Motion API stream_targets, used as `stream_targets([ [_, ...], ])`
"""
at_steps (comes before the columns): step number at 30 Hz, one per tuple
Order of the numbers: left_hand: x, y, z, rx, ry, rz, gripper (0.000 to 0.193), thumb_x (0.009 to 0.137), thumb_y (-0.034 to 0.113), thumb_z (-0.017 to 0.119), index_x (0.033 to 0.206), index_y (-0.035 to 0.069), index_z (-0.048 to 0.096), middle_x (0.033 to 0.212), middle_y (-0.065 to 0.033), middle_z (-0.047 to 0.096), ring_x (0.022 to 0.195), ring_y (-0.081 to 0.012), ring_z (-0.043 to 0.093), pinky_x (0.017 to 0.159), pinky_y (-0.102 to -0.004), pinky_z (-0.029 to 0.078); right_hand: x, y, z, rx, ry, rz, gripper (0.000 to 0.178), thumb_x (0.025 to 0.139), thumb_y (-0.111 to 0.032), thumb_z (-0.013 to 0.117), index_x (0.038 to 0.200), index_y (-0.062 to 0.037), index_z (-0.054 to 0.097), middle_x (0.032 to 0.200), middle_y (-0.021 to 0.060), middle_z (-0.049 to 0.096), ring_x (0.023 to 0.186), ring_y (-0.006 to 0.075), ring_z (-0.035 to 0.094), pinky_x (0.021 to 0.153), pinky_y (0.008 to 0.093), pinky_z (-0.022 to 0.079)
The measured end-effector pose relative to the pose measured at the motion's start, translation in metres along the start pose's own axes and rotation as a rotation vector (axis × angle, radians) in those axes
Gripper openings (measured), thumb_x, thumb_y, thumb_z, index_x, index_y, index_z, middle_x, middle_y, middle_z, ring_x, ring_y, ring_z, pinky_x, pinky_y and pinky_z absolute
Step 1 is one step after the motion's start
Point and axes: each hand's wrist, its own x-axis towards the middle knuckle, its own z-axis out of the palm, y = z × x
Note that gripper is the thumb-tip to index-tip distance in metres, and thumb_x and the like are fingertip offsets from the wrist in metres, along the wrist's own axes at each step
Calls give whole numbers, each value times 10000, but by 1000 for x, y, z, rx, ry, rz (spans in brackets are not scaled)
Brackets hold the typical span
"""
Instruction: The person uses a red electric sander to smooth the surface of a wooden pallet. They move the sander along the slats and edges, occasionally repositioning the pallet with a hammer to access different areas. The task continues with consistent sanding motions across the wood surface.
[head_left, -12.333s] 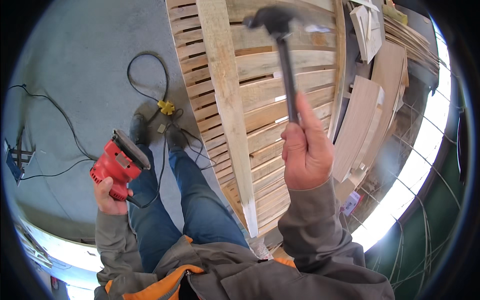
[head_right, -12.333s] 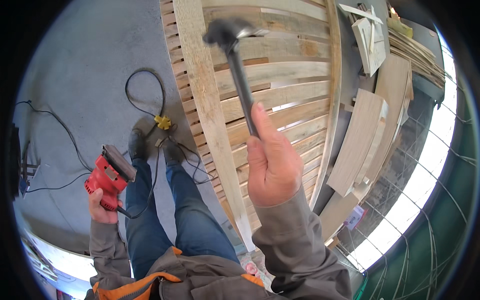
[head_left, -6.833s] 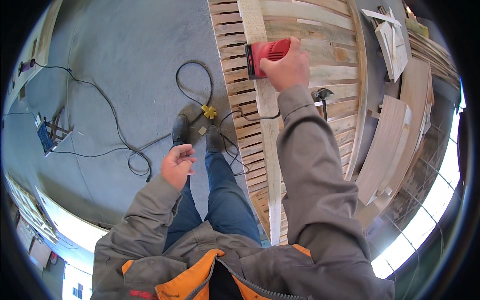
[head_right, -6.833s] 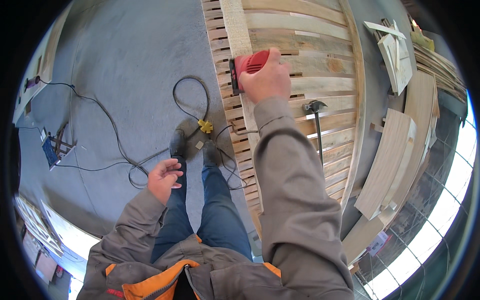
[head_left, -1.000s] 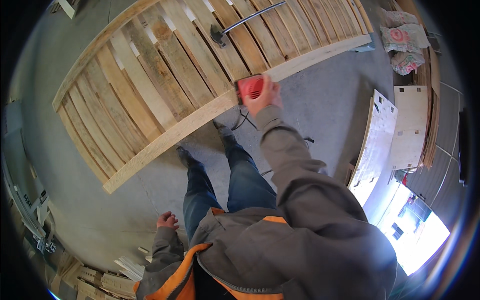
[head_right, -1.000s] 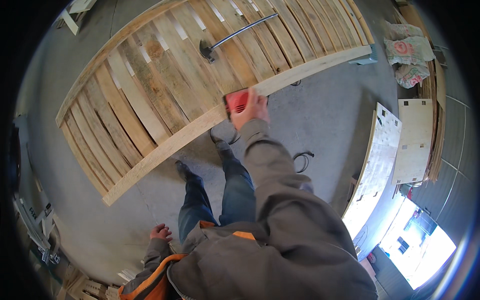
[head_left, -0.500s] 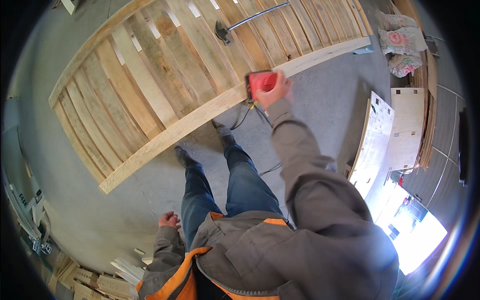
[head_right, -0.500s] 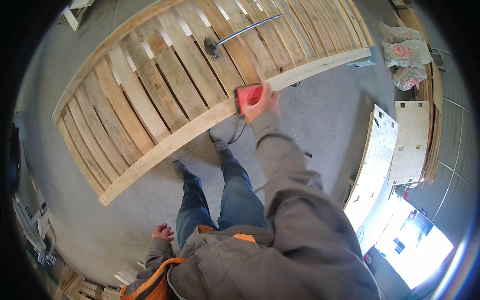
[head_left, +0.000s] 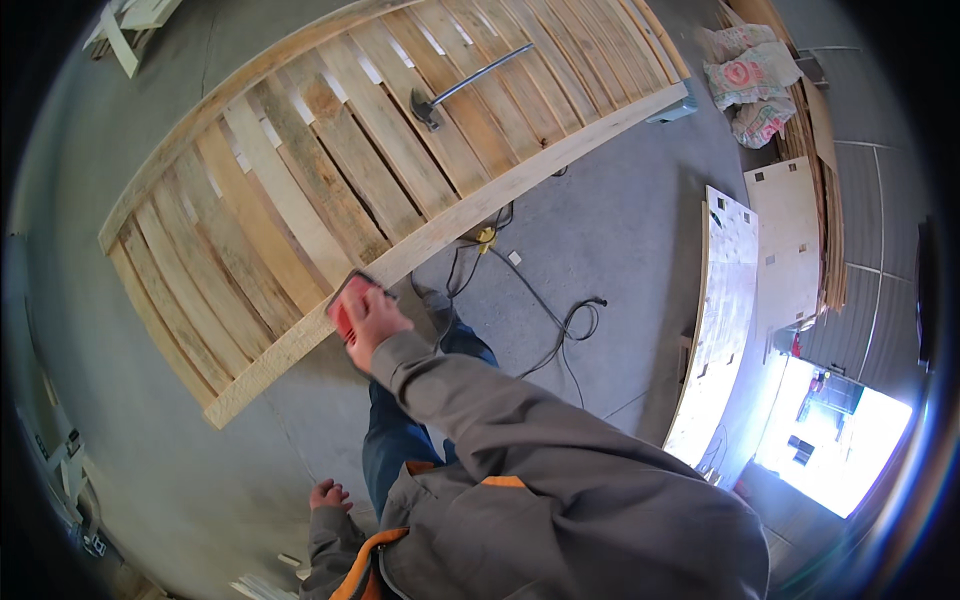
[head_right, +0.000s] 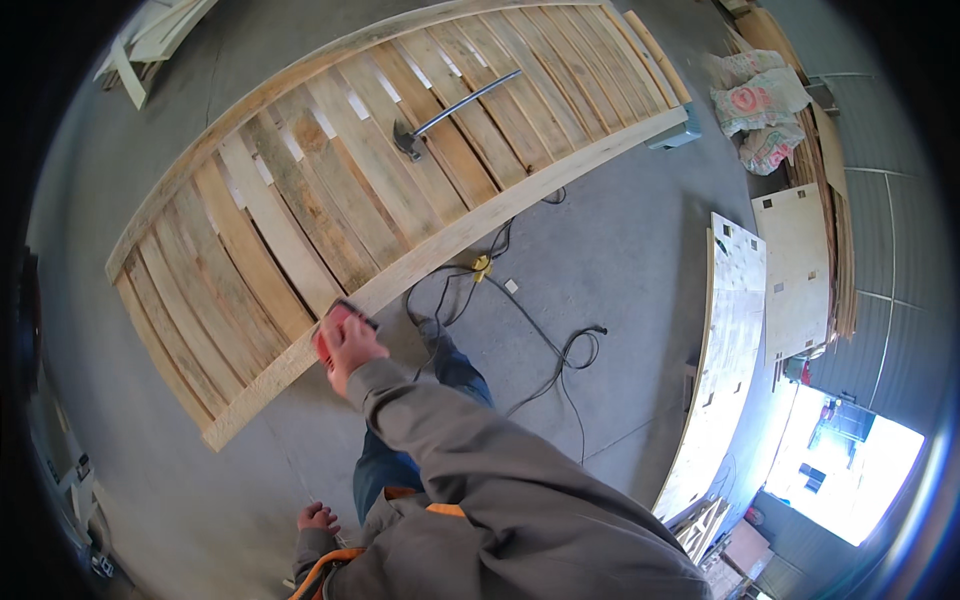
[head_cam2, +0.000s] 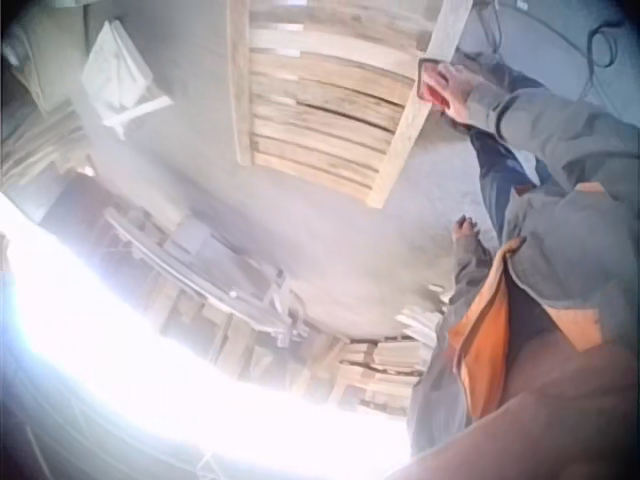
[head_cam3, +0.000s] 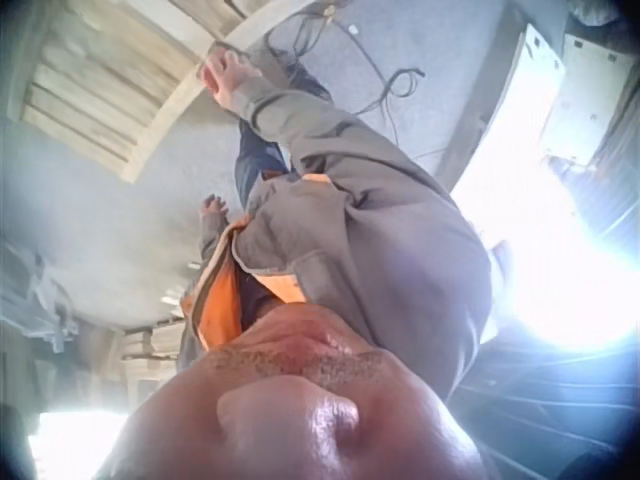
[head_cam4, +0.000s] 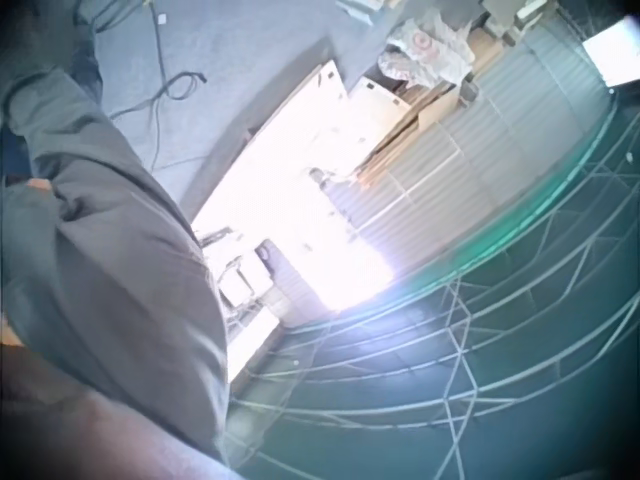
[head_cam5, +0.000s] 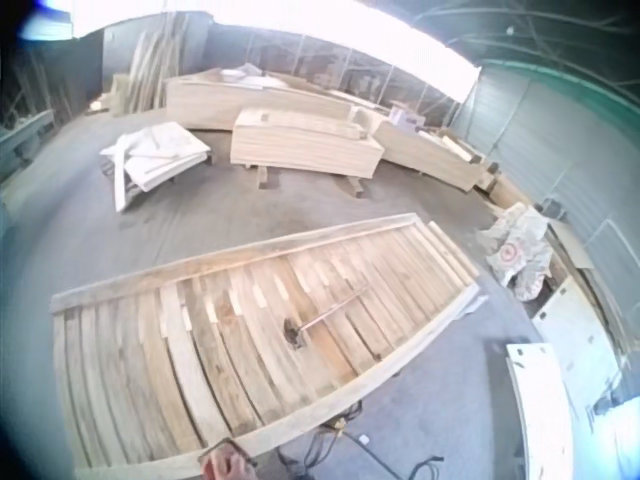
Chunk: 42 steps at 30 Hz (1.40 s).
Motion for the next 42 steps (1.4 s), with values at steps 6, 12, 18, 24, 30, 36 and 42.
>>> stream_targets([
  [6, 5, -9, -14, 30, 24, 6, 469, 987, 95, 600, 1435, 20, 486, 1217, -147, 642, 974, -291, 671, 747, -495, 605, -10, -17, 14, 48, -113, -100, 813, 751, -183, 776, 1488, -209, 431, 1271, 175, 507, 1146, 409, 587, 743, 545, 584],
  [12, -10, 16, 22, 20, 3, 8, 470, 991, 95, 598, 1441, 14, 489, 1222, -141, 644, 974, -280, 668, 757, -484, 599, 36, 65, -54, 33, 81, 22, 793, 753, -175, 788, 1458, -210, 426, 1271, 186, 526, 1121, 435, 603, 847, 532, 564],
  [18, -26, 47, 72, 109, 3, 39, 432, 990, 99, 602, 1406, 19, 518, 1214, -158, 666, 960, -278, 682, 748, -447, 609, 77, 156, -133, 26, 226, 224, 751, 773, -201, 779, 1437, -208, 427, 1280, 187, 544, 1146, 432, 606, 876, 539, 553],
  [24, -28, 68, 115, 182, 19, 20, 424, 973, 81, 620, 1383, 10, 537, 1204, -169, 667, 971, -302, 691, 740, -467, 615, 121, 257, -203, -24, 389, 385, 743, 773, -248, 784, 1429, -208, 437, 1283, 185, 555, 1117, 426, 639, 881, 529, 557],
  [30, -24, 81, 150, 253, -32, 1, 436, 961, 83, 631, 1379, -2, 545, 1202, -178, 665, 999, -312, 694, 751, -468, 617, 163, 375, -267, -74, 535, 430, 829, 694, -299, 812, 1434, -176, 459, 1279, 220, 588, 1147, 413, 618, 946, 498, 545],
  [36, -27, 106, 183, 336, -66, 38, 425, 950, 88, 630, 1360, -10, 568, 1208, -168, 669, 980, -289, 693, 751, -436, 616, 191, 488, -329, -146, 658, 421, 842, 656, -296, 802, 1425, -153, 491, 1308, 199, 582, 1188, 376, 623, 992, 446, 542],
  [42, -20, 135, 197, 429, -54, 61, 411, 945, 78, 629, 1343, -13, 576, 1170, -164, 672, 967, -278, 695, 731, -432, 619, 181, 505, -343, -138, 617, 426, 868, 637, -332, 807, 1428, -165, 488, 1312, 208, 574, 1201, 384, 612, 1001, 456, 534],
])
